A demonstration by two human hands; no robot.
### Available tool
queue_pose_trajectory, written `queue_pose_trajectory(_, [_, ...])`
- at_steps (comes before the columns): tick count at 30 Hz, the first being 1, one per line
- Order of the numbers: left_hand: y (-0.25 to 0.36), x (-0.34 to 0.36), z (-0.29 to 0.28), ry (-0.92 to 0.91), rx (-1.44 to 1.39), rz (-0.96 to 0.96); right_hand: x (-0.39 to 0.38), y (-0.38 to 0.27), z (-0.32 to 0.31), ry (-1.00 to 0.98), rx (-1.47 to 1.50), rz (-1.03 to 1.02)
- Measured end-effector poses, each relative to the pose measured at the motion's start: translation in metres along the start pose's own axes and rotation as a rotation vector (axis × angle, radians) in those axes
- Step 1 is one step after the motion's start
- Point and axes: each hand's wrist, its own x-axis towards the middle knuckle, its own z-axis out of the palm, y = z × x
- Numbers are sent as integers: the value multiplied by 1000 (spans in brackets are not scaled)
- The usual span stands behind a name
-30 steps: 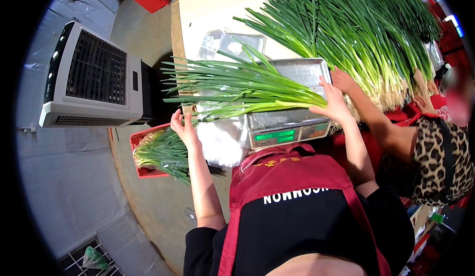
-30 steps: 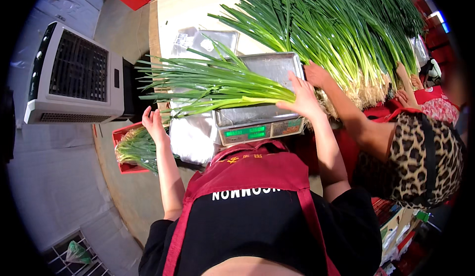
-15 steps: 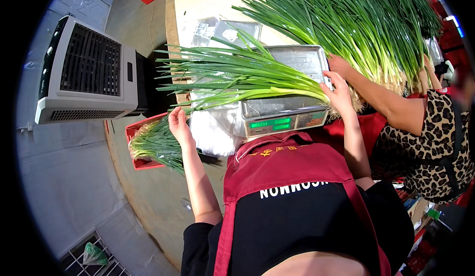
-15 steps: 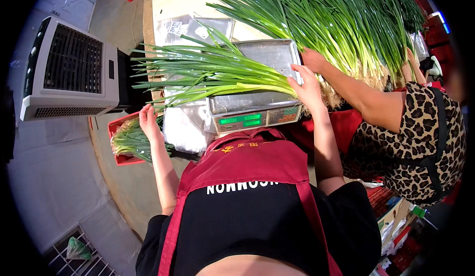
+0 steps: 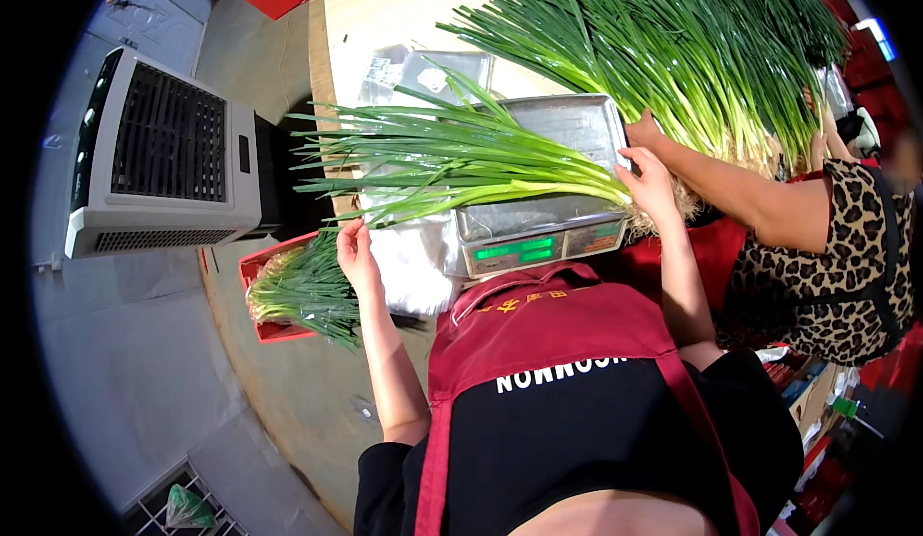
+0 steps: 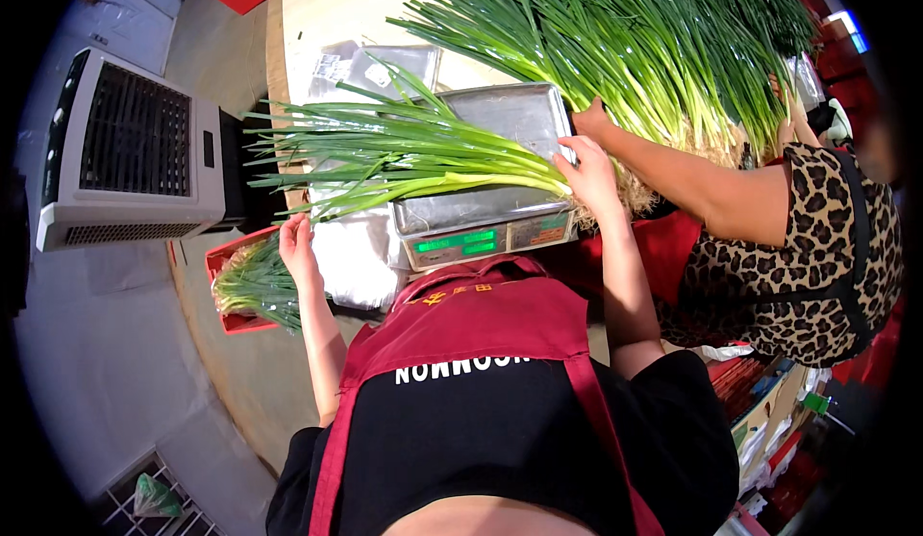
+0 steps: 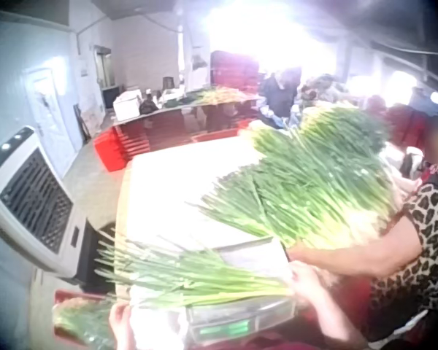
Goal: The person weighs bundles of green onions on an electronic scale, adjusts the stalks by hand, and slides them into plastic bags.
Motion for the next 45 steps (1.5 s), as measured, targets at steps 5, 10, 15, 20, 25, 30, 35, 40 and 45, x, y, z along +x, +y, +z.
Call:
queue_pose_trajectory(5, [8,-4,3,-14,30,-37,3,11,0,-11,-63,-8])
queue_pose_trajectory(10, [6,-7,2,-29,75,-45,2,10,6,-65,40,51])
queue_pose_trajectory(15, [8,-13,3,-9,88,-71,1,17,3,-62,-20,3])
queue_pose_trajectory(20, [5,-16,7,-46,110,-109,1,32,2,-59,76,80])
queue_pose_trajectory(25, [-3,-13,12,-75,111,-119,46,-1,-11,-40,261,148])
queue_pose_trajectory(30, [1,-15,21,-112,126,-64,72,21,2,-151,118,93])
queue_pose_trajectory(35, [-5,-24,11,-136,148,-32,64,111,1,-237,-116,573])
queue_pose_trajectory(40, [-12,-35,-6,-71,193,-75,28,140,1,-301,-279,787])
queue_pose_trajectory(45, [-7,-35,2,-99,212,-89,11,143,12,-343,-17,829])
